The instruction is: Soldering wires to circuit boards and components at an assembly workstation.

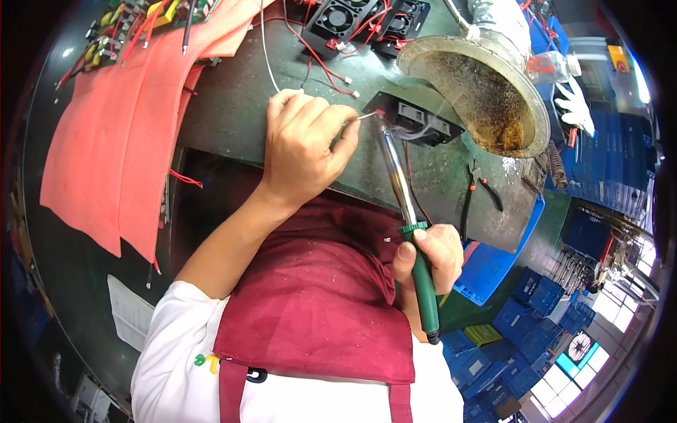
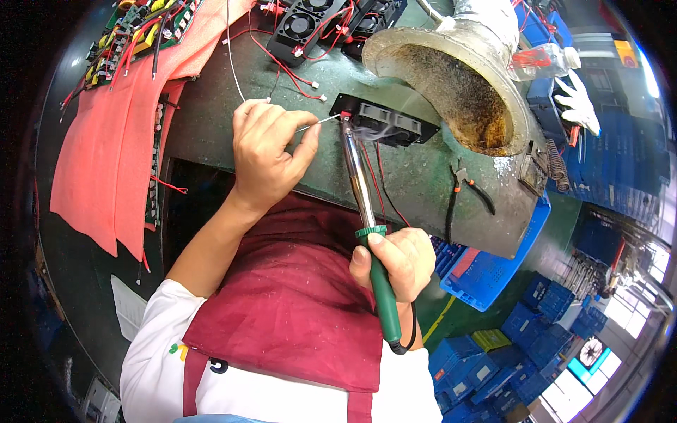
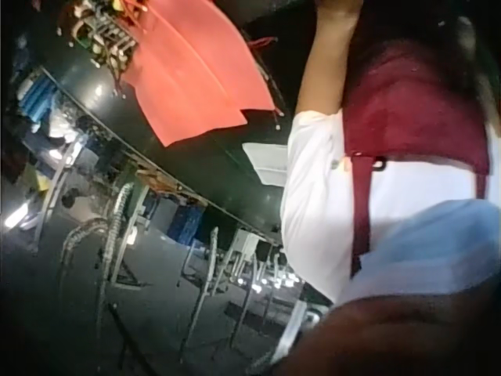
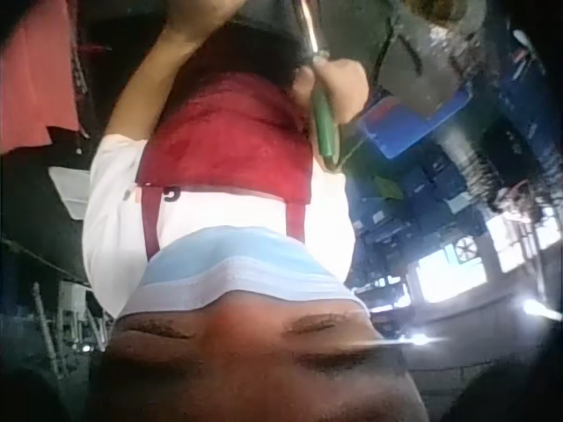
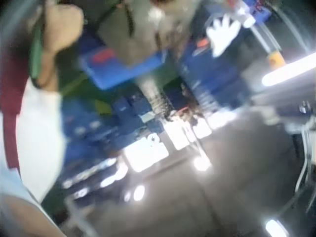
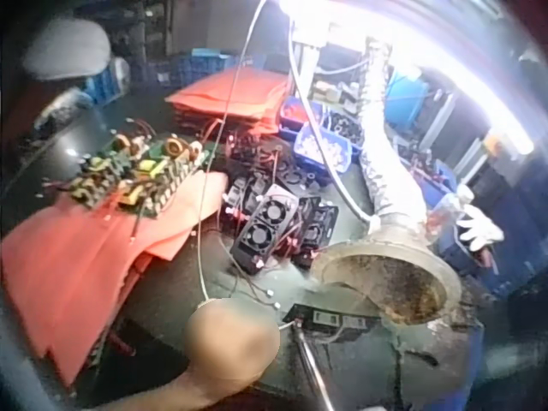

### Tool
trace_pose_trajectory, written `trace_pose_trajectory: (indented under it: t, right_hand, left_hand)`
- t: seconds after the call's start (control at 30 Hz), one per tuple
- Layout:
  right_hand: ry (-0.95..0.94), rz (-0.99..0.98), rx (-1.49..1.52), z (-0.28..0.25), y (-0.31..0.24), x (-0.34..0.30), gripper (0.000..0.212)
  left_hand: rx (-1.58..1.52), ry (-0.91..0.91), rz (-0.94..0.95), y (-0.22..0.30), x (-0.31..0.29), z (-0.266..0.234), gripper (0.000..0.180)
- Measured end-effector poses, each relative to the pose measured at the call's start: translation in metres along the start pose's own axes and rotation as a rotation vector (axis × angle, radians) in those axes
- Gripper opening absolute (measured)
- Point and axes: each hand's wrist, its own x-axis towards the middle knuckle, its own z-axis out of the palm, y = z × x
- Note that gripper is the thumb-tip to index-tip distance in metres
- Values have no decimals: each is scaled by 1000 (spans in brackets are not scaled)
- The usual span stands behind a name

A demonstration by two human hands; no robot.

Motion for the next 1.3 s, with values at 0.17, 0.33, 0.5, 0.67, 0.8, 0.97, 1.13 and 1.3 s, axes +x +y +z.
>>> trace_pose_trajectory:
  t: [0.17,0.33,0.5,0.67,0.8,0.97,1.13,1.3]
  right_hand:
    - [40,-52,-26,-7,-5,0,21]
    - [-12,-48,-64,-6,-8,4,19]
    - [-38,-45,-95,-1,-7,7,21]
    - [-48,-48,-104,0,-6,6,23]
    - [-61,-45,-111,1,-7,6,23]
    - [-86,-82,-121,-1,-7,10,20]
    - [-111,-118,-130,-1,-8,13,18]
    - [-91,-51,-124,-2,-10,10,20]
  left_hand:
    - [4,11,17,-1,1,2,12]
    - [-16,-25,37,-1,0,2,15]
    - [-21,-26,32,-1,0,3,9]
    - [-27,-28,52,-2,0,2,15]
    - [-23,-33,52,-1,1,2,15]
    - [-17,-38,53,-1,1,2,15]
    - [-22,-23,47,0,2,4,9]
    - [-34,-22,39,-2,-1,2,12]
